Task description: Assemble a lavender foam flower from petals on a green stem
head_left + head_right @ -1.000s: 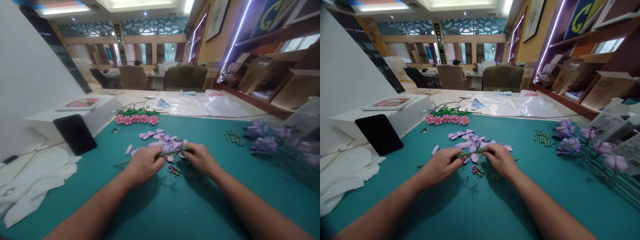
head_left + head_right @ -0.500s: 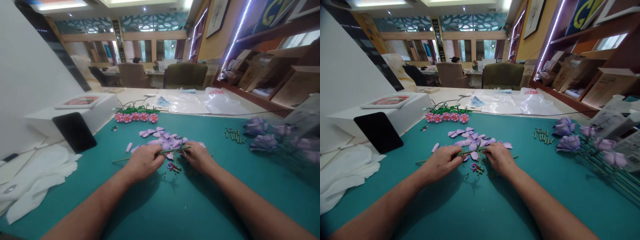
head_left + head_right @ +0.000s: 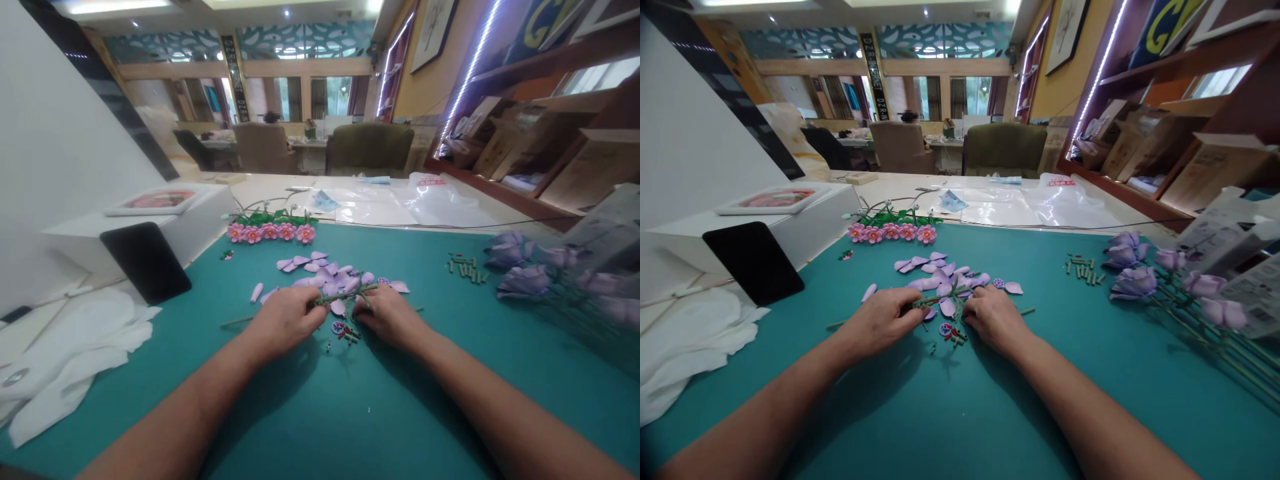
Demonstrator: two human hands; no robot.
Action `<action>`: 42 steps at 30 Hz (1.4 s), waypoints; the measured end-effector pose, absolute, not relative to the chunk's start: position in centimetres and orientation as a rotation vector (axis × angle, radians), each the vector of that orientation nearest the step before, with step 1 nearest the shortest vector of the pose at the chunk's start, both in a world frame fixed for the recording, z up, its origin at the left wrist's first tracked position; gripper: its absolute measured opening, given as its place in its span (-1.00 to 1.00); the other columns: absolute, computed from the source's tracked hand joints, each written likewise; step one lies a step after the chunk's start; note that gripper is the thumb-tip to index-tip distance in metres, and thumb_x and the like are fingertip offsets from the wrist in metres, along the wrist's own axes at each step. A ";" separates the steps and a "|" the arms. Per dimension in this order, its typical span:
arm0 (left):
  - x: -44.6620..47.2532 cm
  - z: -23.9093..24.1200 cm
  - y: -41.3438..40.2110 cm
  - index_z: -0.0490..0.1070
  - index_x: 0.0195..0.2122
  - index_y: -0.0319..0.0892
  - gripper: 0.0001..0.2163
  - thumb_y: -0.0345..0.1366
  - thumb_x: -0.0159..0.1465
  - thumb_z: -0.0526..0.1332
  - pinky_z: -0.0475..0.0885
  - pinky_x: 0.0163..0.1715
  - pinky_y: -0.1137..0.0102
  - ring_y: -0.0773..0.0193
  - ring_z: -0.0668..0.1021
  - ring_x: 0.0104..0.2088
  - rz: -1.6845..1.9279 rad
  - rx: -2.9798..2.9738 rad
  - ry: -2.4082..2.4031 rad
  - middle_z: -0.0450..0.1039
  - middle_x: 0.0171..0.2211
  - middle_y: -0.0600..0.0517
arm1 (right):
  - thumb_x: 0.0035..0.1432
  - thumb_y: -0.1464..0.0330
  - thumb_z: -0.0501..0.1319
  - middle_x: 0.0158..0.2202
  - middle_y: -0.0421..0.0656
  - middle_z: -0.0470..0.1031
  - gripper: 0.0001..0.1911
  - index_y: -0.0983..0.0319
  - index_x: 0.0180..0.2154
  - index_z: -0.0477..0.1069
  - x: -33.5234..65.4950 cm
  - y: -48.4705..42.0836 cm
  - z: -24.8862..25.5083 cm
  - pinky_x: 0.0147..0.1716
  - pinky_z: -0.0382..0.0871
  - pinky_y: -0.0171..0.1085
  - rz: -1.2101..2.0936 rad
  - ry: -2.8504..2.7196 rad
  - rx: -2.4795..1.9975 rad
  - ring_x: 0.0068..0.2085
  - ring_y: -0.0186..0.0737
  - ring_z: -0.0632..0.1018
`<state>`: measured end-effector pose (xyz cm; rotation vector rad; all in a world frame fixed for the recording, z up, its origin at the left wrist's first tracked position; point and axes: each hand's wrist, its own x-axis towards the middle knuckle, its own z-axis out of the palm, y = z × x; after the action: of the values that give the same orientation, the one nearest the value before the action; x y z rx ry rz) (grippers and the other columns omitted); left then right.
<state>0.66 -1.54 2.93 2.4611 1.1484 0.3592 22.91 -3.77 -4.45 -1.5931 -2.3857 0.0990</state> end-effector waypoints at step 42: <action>0.5 3.0 -2.0 0.27 -0.48 -0.16 -0.81 -0.28 0.26 0.01 0.06 -0.51 0.42 0.31 0.35 -0.51 0.306 2.515 1.055 0.35 -0.53 0.08 | -0.11 0.26 0.31 -0.55 -0.29 0.30 -0.77 0.22 -0.35 0.47 18.0 -5.7 -2.7 -0.52 0.22 -0.34 1.003 -1.306 -1.225 -0.51 -0.35 0.32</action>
<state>0.55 -2.04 3.01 2.5154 1.0545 0.3058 17.97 -5.73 -2.72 -1.2253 -1.3063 1.0029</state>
